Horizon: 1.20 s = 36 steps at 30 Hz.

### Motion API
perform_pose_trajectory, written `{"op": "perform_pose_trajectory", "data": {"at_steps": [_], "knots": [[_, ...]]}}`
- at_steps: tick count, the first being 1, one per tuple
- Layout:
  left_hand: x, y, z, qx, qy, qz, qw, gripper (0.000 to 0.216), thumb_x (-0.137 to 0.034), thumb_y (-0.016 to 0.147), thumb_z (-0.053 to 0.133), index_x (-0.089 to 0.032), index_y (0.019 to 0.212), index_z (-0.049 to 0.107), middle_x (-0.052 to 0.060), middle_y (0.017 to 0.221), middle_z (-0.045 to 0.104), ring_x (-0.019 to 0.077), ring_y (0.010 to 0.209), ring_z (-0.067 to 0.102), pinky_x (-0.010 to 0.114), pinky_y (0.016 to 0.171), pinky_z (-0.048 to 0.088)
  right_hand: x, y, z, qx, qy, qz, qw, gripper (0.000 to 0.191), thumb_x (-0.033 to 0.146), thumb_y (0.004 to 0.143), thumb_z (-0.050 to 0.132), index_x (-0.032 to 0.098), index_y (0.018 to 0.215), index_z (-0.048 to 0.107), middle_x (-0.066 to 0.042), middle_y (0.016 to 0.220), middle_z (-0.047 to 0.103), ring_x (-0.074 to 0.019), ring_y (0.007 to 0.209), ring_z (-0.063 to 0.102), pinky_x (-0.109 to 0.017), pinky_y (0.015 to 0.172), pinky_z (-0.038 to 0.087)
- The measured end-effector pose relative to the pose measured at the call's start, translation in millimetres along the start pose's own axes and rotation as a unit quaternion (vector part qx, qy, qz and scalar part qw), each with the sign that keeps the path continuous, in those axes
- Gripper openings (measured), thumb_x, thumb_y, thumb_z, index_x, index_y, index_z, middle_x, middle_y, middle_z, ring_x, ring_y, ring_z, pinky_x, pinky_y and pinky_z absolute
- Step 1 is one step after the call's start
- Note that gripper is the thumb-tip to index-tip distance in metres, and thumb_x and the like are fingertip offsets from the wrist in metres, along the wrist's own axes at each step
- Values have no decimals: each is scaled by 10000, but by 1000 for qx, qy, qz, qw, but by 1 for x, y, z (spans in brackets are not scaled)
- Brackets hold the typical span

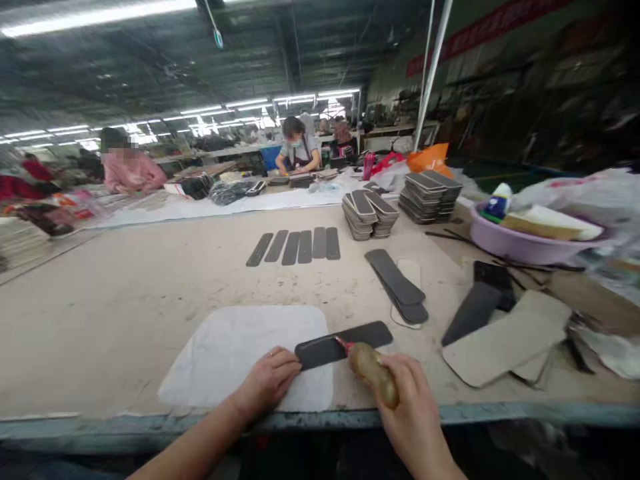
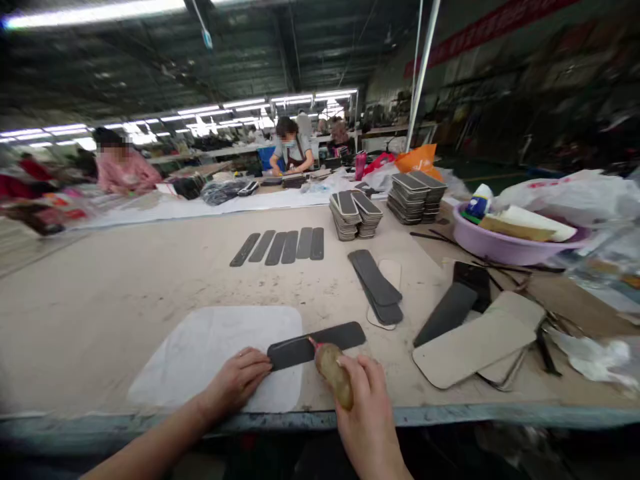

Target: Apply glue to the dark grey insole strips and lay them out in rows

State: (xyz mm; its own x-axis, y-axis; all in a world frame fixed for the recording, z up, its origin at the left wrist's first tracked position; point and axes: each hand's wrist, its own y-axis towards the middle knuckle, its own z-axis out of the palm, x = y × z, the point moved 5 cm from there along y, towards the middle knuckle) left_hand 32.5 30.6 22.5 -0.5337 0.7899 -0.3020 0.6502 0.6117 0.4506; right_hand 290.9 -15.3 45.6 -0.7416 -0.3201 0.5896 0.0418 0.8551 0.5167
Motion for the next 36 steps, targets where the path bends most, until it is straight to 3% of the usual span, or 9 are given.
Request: {"op": "perform_pose_trajectory", "data": {"at_steps": [15, 21, 24, 30, 36], "knots": [[0, -2, -3, 6, 10, -35, 999, 194, -143, 900, 490, -173, 995, 657, 72, 929, 634, 153, 856, 567, 293, 788, 518, -41, 11, -50, -112, -96, 44, 988, 356, 465, 869, 530, 186, 1091, 521, -108, 970, 531, -264, 912, 524, -445, 807, 480], [0, -2, -2, 28, 10, -36, 999, 195, -138, 897, 485, -173, 992, 652, 74, 922, 642, 162, 860, 567, 317, 799, 511, -26, 11, -57, -136, -99, 36, 985, 379, 471, 844, 564, 171, 1075, 537, -116, 963, 546, -272, 909, 531, -437, 813, 465], [-3, 0, -3, 28, 6, -31, 999, 184, -134, 896, 485, -169, 957, 654, 71, 919, 648, 159, 862, 567, 317, 802, 501, -6, 12, -51, -118, -41, 19, 992, 387, 463, 821, 602, 179, 1072, 525, -108, 981, 550, -267, 903, 534, -432, 815, 451], [-3, 2, -5, 22, 8, -40, 999, 158, -143, 890, 500, -158, 925, 653, 63, 910, 652, 152, 845, 565, 308, 792, 491, 34, 11, -9, 6, 93, -21, 995, 280, 327, 845, 607, 201, 1074, 506, -75, 1012, 518, -221, 929, 524, -360, 798, 453], [-4, 2, -5, 21, 1, -38, 999, 176, -151, 899, 478, -159, 914, 654, 67, 918, 643, 152, 838, 562, 309, 790, 486, 44, 13, 17, 50, 129, -11, 990, 282, 279, 844, 610, 213, 1093, 495, -72, 1043, 494, -219, 956, 515, -368, 825, 456]]}}
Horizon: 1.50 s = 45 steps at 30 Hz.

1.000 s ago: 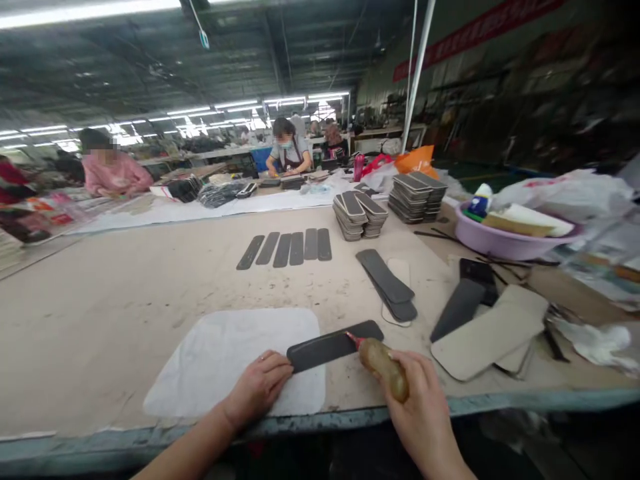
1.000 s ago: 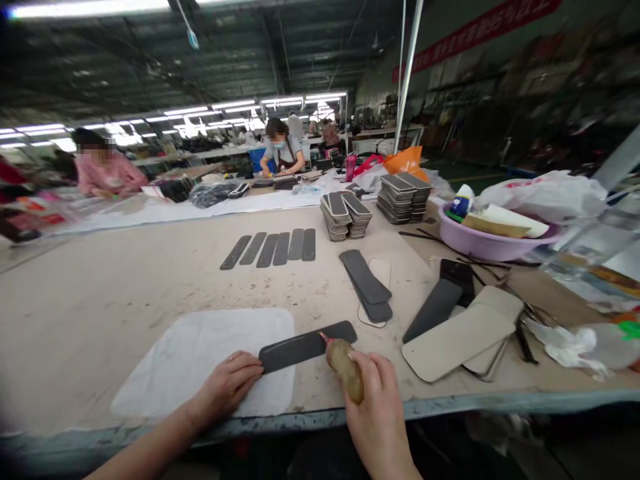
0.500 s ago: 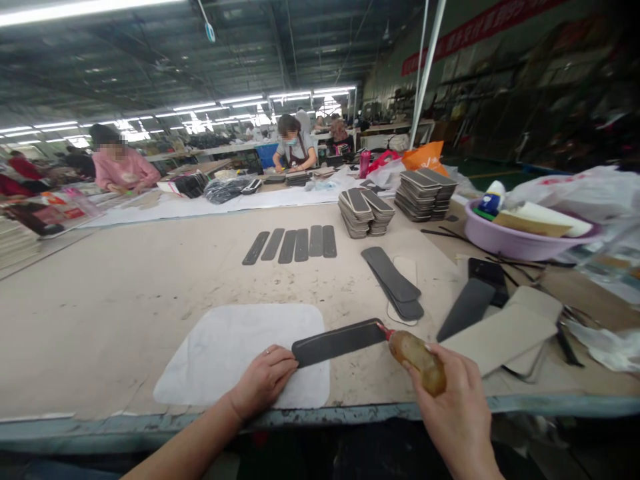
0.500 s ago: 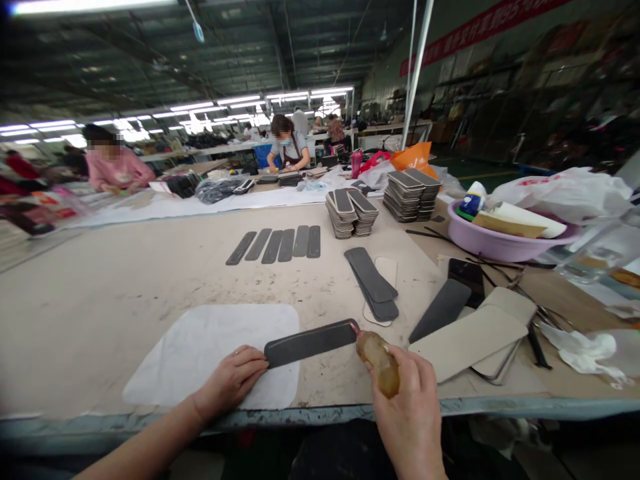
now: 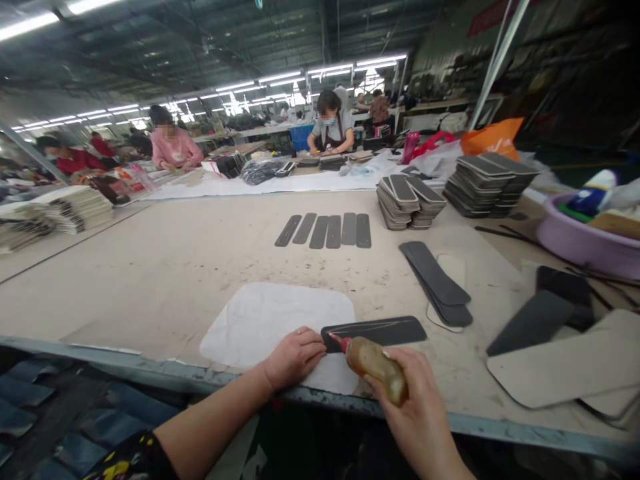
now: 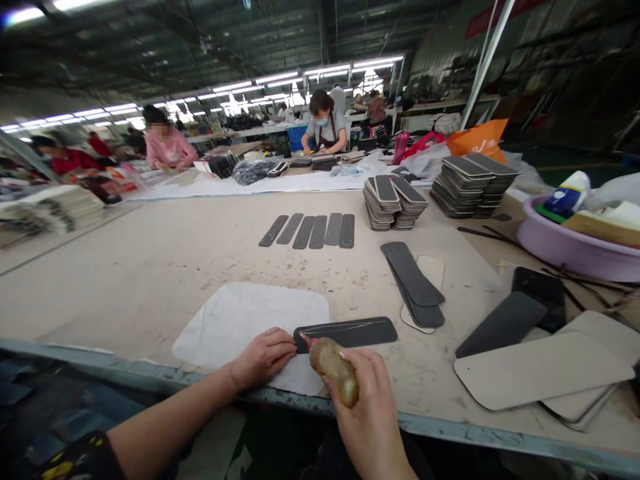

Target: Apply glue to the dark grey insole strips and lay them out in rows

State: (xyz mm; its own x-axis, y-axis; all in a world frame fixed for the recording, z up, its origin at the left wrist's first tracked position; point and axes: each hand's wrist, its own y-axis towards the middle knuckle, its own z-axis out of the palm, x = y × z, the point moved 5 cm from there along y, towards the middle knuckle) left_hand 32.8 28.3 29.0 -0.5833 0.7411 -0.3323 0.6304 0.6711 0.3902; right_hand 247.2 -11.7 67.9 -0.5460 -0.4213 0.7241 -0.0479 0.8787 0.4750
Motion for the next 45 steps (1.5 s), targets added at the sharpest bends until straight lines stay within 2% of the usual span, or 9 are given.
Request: {"op": "perform_pose_trajectory", "data": {"at_steps": [7, 13, 20, 27, 33, 36, 39, 42, 45], "knots": [[0, 0, 0, 8, 5, -1, 1000, 193, -157, 910, 464, -163, 903, 656, 61, 908, 646, 149, 837, 560, 300, 795, 486, -4, -7, 8, 33, -3, 12, 999, 299, 265, 839, 611, 220, 1110, 491, -73, 1052, 508, -225, 956, 528, -395, 837, 474], [-1, 0, 0, 7, 12, 5, 1000, 189, -155, 907, 469, -156, 928, 656, 66, 908, 651, 152, 840, 564, 311, 797, 489, -1, -14, 0, 27, -12, 18, 999, 284, 291, 850, 596, 215, 1104, 494, -85, 1056, 516, -236, 954, 546, -398, 818, 497], [0, 2, -1, -5, 11, 16, 1000, 175, -141, 891, 484, -154, 913, 657, 71, 895, 658, 155, 821, 574, 328, 780, 498, -9, -18, -32, -14, -58, 27, 998, 269, 303, 859, 585, 214, 1100, 505, -88, 1033, 524, -234, 933, 545, -391, 809, 486], [-3, 6, -2, 0, 8, 16, 1000, 158, -122, 879, 495, -155, 897, 648, 70, 875, 653, 158, 839, 579, 324, 798, 499, -30, -20, -67, -83, -164, 23, 983, 322, 432, 841, 594, 212, 1069, 531, -83, 996, 548, -242, 922, 542, -394, 811, 469], [-1, 6, 0, 3, 7, 7, 1000, 148, -125, 874, 498, -155, 887, 642, 69, 862, 641, 159, 830, 567, 323, 794, 500, -36, -21, -80, -116, -227, 13, 967, 351, 440, 841, 585, 199, 1094, 547, -102, 990, 538, -264, 928, 536, -431, 830, 468], [-1, 7, 0, 2, 6, 3, 1000, 154, -125, 874, 491, -155, 890, 641, 73, 862, 634, 162, 831, 563, 328, 794, 502, -31, -22, -74, -117, -229, 6, 966, 354, 425, 843, 585, 197, 1110, 544, -114, 1012, 518, -272, 932, 533, -442, 814, 476], [-1, 7, 0, 1, 5, -3, 1000, 163, -128, 876, 478, -151, 888, 640, 77, 862, 629, 165, 830, 563, 334, 796, 507, -22, -22, -58, -106, -186, 3, 977, 329, 375, 847, 589, 205, 1122, 525, -112, 1035, 506, -265, 947, 536, -424, 795, 492], [0, 7, 1, 0, 5, -3, 1000, 168, -135, 876, 474, -156, 883, 641, 78, 858, 626, 166, 825, 568, 332, 786, 512, -14, -22, -34, -70, -104, -3, 992, 282, 300, 852, 581, 215, 1112, 510, -102, 1046, 499, -241, 949, 544, -395, 791, 506], [0, 7, 2, 2, 5, -6, 1000, 161, -130, 872, 480, -160, 902, 635, 76, 868, 625, 168, 831, 567, 338, 804, 508, -12, -22, -18, -24, -68, 3, 997, 260, 268, 858, 562, 223, 1109, 508, -102, 1062, 489, -228, 937, 548, -385, 782, 514]]}}
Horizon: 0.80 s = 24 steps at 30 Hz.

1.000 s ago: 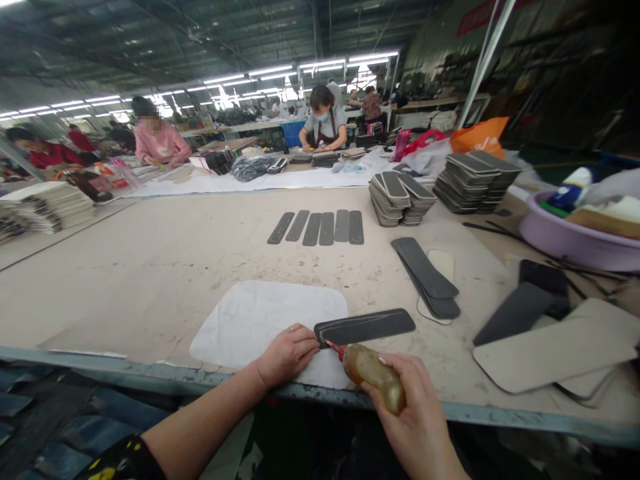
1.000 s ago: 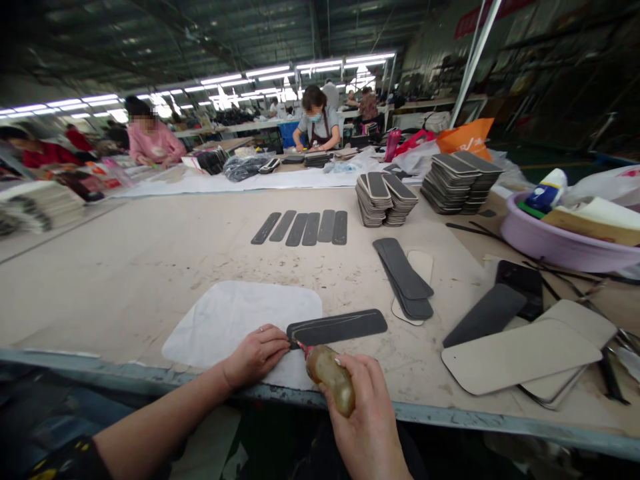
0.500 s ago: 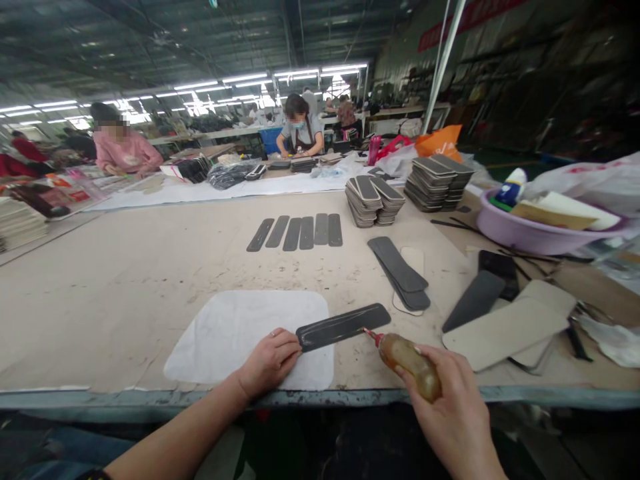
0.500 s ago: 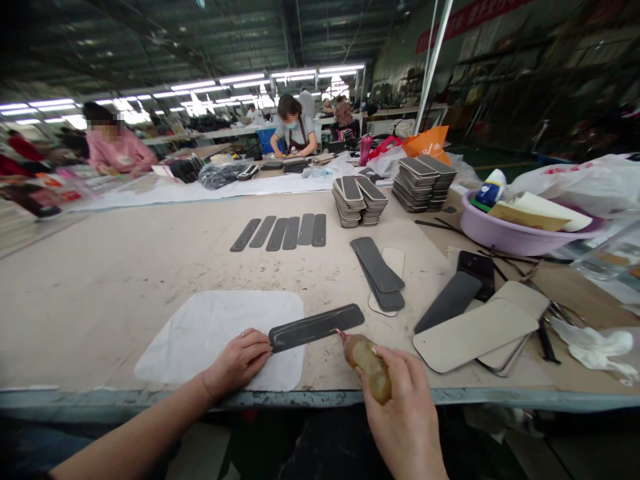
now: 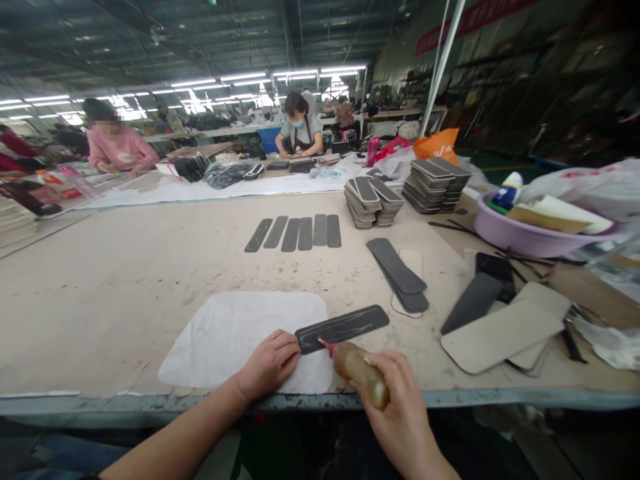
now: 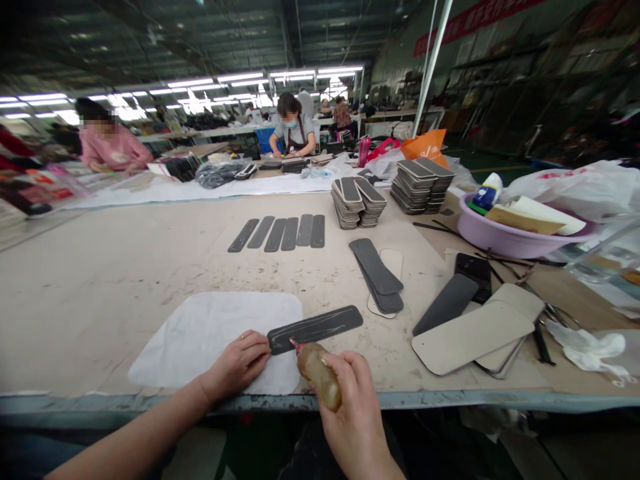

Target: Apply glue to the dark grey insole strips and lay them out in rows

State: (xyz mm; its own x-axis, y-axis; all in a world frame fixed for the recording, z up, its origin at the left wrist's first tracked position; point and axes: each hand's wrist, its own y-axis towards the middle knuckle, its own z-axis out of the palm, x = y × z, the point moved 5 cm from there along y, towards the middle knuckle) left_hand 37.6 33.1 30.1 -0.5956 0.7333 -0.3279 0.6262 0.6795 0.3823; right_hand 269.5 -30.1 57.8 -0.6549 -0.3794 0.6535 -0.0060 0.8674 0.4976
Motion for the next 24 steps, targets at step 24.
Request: {"op": "perform_pose_trajectory", "data": {"at_steps": [24], "knots": [[-1, 2, 0, -7, -1, 0, 1000, 168, -139, 885, 459, -168, 871, 624, 67, 869, 609, 163, 820, 557, 311, 780, 501, -71, 23, -62, -144, -129, 69, 979, 312, 366, 824, 602, 211, 1085, 532, -74, 991, 521, -233, 906, 525, -413, 805, 468]]}}
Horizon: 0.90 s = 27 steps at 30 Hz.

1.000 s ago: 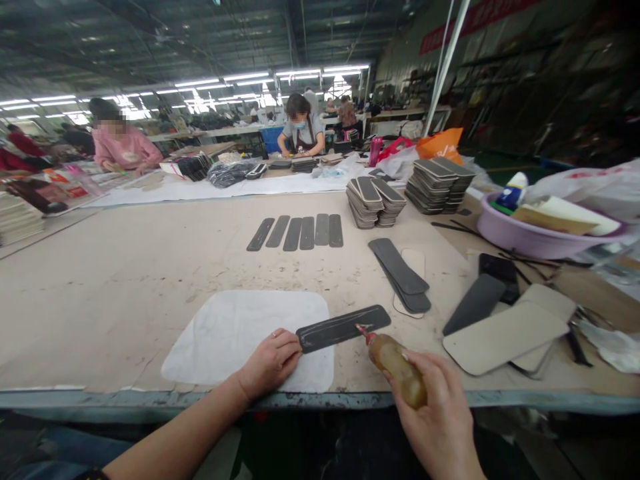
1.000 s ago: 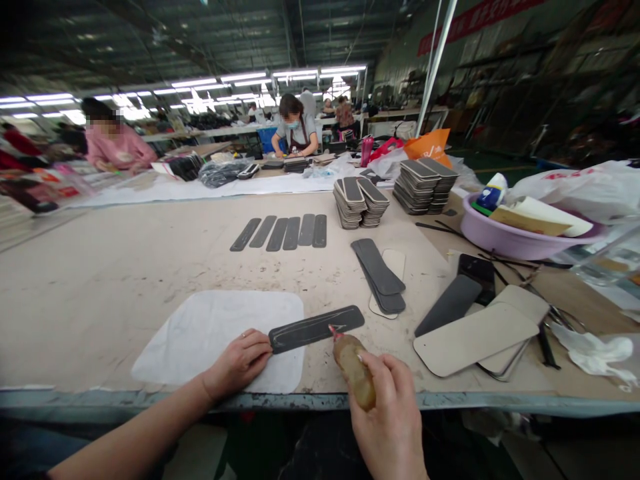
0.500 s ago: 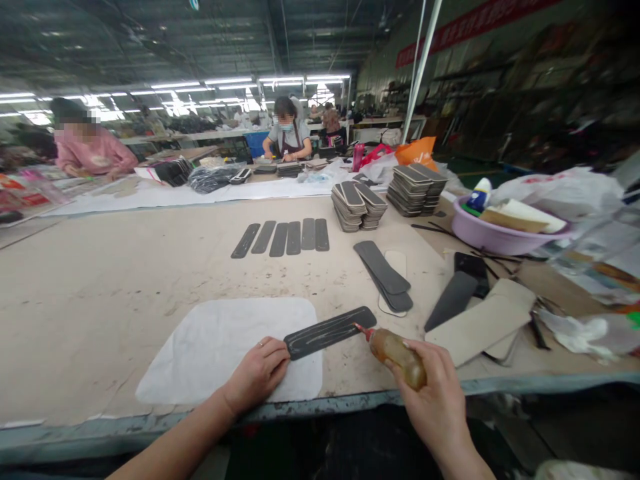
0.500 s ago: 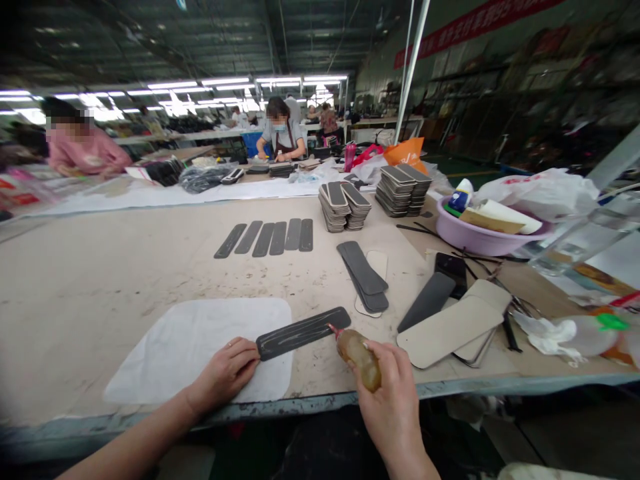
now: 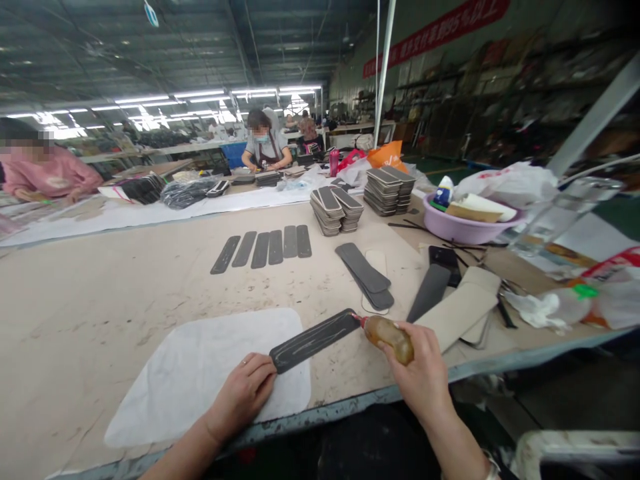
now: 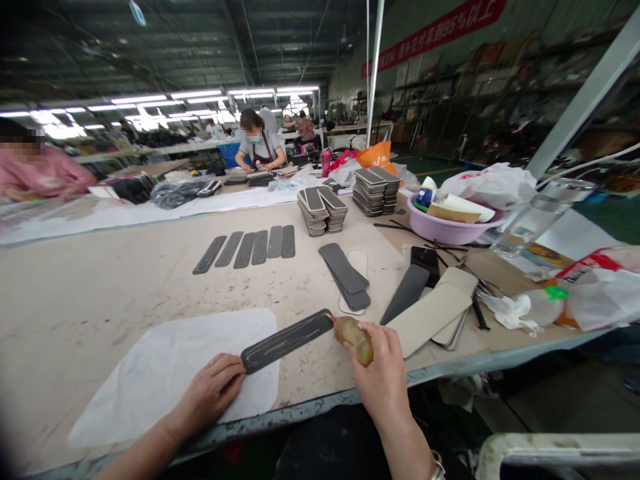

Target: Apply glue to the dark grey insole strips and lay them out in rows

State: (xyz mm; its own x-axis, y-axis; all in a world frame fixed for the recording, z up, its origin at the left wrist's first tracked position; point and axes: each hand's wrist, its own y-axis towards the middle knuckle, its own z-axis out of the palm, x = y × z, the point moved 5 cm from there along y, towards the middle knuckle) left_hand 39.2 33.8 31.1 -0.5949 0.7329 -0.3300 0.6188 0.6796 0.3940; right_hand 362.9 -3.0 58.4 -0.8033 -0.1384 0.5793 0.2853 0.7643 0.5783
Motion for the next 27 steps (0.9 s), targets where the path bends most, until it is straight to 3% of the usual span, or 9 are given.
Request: {"op": "perform_pose_trajectory", "data": {"at_steps": [9, 16, 23, 27], "knots": [[2, -2, 2, -4, 8, 2, 1000, 153, -127, 885, 464, -169, 889, 612, 66, 878, 612, 169, 824, 557, 318, 783, 500, 7, -10, -19, 20, -21, 10, 1000, 317, 389, 823, 608, 222, 1082, 532, -76, 1010, 517, -236, 914, 535, -395, 799, 482], [1, -2, 2, 7, 10, -6, 1000, 149, -128, 890, 460, -170, 886, 602, 63, 878, 610, 168, 837, 555, 318, 794, 500, 33, -21, -4, 91, 70, 5, 993, 290, 294, 827, 616, 254, 1091, 502, -52, 1020, 518, -214, 941, 529, -369, 827, 465], [3, -4, 5, 15, 6, -13, 1000, 143, -118, 882, 470, -176, 892, 600, 56, 885, 608, 171, 851, 553, 324, 809, 496, 19, -13, -9, -7, 39, 23, 999, 304, 312, 826, 619, 226, 1098, 512, -67, 1003, 508, -231, 932, 516, -401, 841, 446], [4, -2, 3, 19, -5, -14, 1000, 147, -114, 881, 466, -181, 890, 597, 59, 887, 607, 175, 848, 549, 326, 804, 489, 21, -16, 1, 39, 69, 14, 997, 286, 319, 832, 613, 233, 1088, 518, -63, 1012, 514, -224, 936, 525, -387, 829, 455]]}}
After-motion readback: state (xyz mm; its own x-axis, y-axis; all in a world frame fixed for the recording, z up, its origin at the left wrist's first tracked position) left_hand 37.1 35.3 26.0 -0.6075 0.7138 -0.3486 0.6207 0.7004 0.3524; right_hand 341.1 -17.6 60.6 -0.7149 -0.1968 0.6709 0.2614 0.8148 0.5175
